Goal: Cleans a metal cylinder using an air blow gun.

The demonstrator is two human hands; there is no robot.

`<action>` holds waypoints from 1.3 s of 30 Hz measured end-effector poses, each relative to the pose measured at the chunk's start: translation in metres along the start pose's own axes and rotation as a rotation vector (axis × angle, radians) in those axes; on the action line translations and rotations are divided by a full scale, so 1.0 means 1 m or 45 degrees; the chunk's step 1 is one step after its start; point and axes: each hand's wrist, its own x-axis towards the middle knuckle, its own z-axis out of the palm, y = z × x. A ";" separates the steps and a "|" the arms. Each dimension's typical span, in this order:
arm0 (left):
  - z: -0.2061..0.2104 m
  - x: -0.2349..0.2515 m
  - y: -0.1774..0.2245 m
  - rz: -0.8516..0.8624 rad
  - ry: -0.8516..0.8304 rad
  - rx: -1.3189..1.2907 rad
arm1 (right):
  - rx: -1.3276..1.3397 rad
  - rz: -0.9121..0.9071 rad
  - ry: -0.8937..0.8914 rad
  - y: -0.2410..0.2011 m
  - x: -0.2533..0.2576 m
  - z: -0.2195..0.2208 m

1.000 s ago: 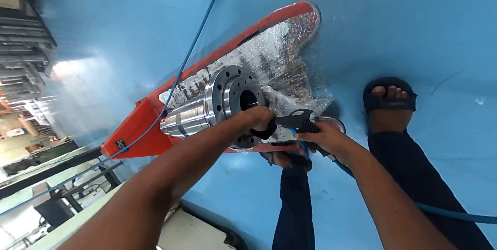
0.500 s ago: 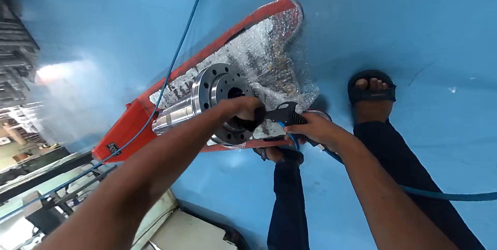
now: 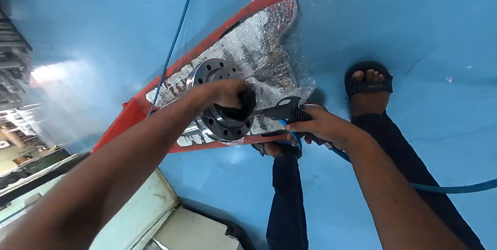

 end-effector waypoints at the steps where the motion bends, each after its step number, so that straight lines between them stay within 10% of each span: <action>1: 0.006 0.004 -0.001 -0.011 -0.011 -0.001 | 0.006 0.005 -0.011 0.002 -0.001 0.000; 16: 0.072 0.034 -0.003 0.018 -0.150 0.337 | -0.021 -0.074 0.065 0.014 0.012 0.020; 39: 0.046 0.017 0.003 0.011 -0.116 0.150 | -0.086 -0.064 -0.010 -0.004 -0.003 -0.001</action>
